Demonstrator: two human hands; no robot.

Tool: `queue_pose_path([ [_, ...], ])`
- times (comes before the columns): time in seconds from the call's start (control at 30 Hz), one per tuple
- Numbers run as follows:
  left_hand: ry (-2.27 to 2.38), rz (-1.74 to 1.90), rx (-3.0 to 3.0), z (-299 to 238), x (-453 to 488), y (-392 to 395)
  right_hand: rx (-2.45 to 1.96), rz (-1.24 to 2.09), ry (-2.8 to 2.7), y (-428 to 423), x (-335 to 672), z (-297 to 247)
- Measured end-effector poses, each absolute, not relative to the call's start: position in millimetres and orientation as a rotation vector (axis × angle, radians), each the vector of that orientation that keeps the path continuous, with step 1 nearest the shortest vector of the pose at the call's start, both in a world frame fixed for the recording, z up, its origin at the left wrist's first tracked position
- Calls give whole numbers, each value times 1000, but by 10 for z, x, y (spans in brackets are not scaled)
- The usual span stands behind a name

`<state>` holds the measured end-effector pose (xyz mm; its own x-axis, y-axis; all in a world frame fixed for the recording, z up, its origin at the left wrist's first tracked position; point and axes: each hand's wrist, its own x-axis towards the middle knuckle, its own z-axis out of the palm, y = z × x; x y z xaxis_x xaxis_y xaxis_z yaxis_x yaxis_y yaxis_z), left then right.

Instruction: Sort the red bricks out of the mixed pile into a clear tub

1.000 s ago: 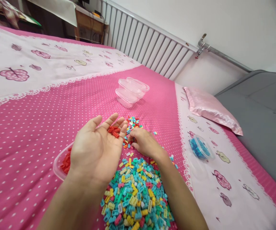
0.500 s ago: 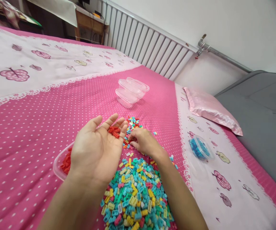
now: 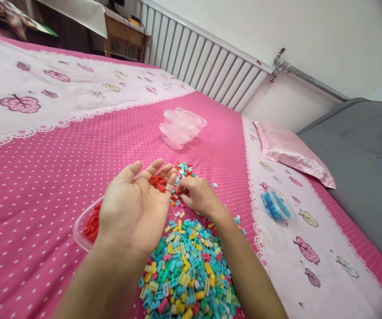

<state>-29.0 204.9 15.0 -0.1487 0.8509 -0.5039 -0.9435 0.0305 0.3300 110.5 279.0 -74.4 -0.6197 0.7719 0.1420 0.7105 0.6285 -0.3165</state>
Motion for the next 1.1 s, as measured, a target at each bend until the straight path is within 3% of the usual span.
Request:
queue_pose_path([
  [0.63,707,1578,-188,156,-296,2040,-1206,335,-2610,2795,1102,-754],
  [1.1,707,1560,-196,92,-262,2074,-1166,730,-2111,2830,1225,-589],
])
